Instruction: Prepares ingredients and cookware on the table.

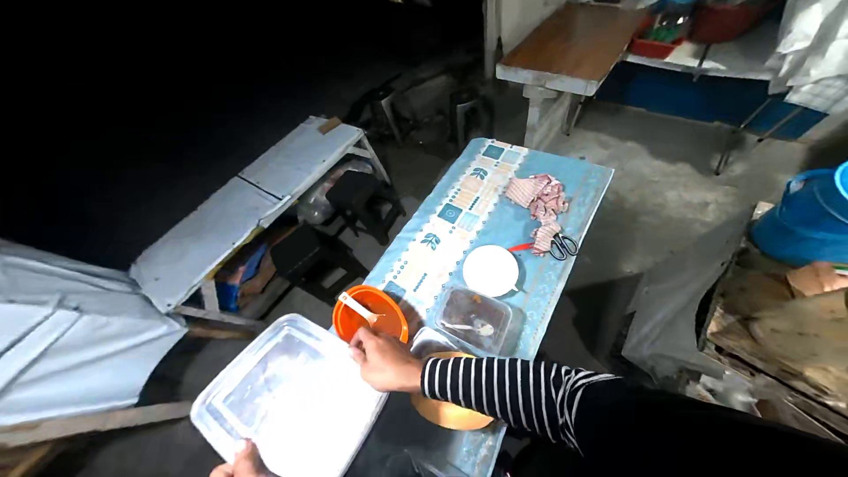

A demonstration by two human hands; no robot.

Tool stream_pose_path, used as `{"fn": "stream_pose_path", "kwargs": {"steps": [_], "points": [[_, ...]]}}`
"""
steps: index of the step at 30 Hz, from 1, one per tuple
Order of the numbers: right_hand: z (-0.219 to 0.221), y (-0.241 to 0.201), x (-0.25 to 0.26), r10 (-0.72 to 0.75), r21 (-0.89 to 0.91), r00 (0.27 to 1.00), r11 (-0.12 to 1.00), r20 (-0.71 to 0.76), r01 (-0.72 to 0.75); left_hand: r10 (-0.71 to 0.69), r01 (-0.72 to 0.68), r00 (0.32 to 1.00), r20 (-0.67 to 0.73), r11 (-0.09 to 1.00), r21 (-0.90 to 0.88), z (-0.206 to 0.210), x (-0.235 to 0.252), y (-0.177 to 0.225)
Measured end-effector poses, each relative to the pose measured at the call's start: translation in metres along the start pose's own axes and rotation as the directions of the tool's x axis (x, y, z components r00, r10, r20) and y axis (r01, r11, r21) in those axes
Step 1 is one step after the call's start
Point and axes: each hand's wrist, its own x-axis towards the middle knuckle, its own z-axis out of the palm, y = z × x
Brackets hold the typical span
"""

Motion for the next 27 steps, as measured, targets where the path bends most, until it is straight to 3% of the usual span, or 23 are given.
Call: {"fn": "stream_pose_path", "kwargs": {"steps": [5,9,14,19,23,27], "points": [[-0.094,0.037,-0.048,0.013,0.117,0.976,0.993,-0.219,0.013,0.101,-0.083,0.982,0.161,0.99,-0.112,0.074,-0.069,0.047],[-0.189,0.092,-0.09,0.033,0.039,0.92,0.999,-0.39,-0.019,0.195,-0.155,0.946,0.258,0.974,-0.166,0.172,-0.125,0.074],[-0.314,0.172,-0.14,0.052,-0.062,0.789,0.992,-0.612,-0.114,0.222,-0.19,0.883,0.415,0.975,-0.117,0.31,-0.202,0.124],[-0.451,0.262,-0.18,0.005,-0.159,0.673,0.97,-0.739,-0.182,0.269,-0.253,0.789,0.553,0.962,-0.107,0.465,-0.284,0.162],[-0.551,0.331,-0.195,0.024,-0.18,0.637,0.95,-0.771,-0.254,0.263,-0.254,0.712,0.652,0.961,-0.111,0.583,-0.34,0.175],[-0.619,0.388,-0.191,0.08,-0.171,0.593,0.919,-0.801,-0.355,0.242,-0.394,0.659,0.712,0.918,0.053,0.679,-0.363,0.18]]}}
